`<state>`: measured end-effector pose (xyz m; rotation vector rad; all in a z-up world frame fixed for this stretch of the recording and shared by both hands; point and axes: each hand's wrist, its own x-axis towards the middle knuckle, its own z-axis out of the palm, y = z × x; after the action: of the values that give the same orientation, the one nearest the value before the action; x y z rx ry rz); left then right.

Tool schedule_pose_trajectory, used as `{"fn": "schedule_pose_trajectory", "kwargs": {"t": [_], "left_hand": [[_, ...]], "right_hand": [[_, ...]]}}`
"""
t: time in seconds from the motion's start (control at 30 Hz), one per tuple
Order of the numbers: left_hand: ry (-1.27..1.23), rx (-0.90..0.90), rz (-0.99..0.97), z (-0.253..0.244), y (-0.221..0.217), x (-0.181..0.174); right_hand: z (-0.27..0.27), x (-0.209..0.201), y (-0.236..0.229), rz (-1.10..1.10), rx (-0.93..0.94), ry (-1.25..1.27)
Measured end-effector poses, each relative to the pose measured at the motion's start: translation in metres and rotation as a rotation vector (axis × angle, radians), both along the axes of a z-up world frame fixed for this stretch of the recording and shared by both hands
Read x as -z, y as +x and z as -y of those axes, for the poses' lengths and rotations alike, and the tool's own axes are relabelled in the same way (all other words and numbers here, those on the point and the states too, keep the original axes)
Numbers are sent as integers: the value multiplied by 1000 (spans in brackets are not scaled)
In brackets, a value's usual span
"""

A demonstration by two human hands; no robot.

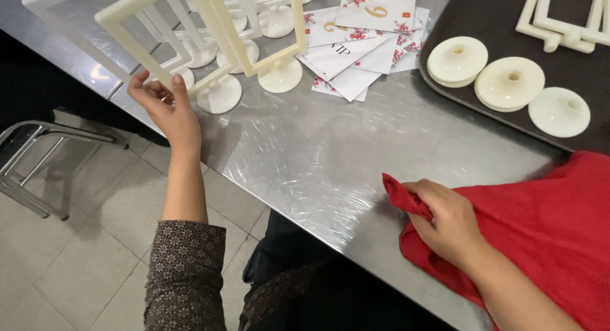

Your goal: The person assembles white plastic candle holders by attaching circular bases to square frames. They repeatedly pick up a frame and a base, connect the two parts, and then wipe the assembled unit with a red cloth. The finished items are placed on a metal table alongside other completed holders.

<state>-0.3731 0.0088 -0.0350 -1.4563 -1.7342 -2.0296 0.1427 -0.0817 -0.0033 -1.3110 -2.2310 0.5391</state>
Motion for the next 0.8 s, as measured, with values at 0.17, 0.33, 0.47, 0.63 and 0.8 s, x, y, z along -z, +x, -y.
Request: {"fn": "schedule_pose_trajectory", "kwargs": {"t": [0.17,0.33,0.47,0.63,0.8], "left_hand": [[-48,45,-42,9,11,-5],[126,67,69,54,39,-17],[424,44,-17,93,72,-42],[565,182,-46,98,127,-65],[255,823,392,53,232,-64]], "right_hand": [[1,-6,-1,-2,-7,1],[-5,-5,13,-2,22,63],[-9,0,46,-1,82,71],[-5,-23,74,165,424,-32],[-11,-12,131,322,762,-90]]}}
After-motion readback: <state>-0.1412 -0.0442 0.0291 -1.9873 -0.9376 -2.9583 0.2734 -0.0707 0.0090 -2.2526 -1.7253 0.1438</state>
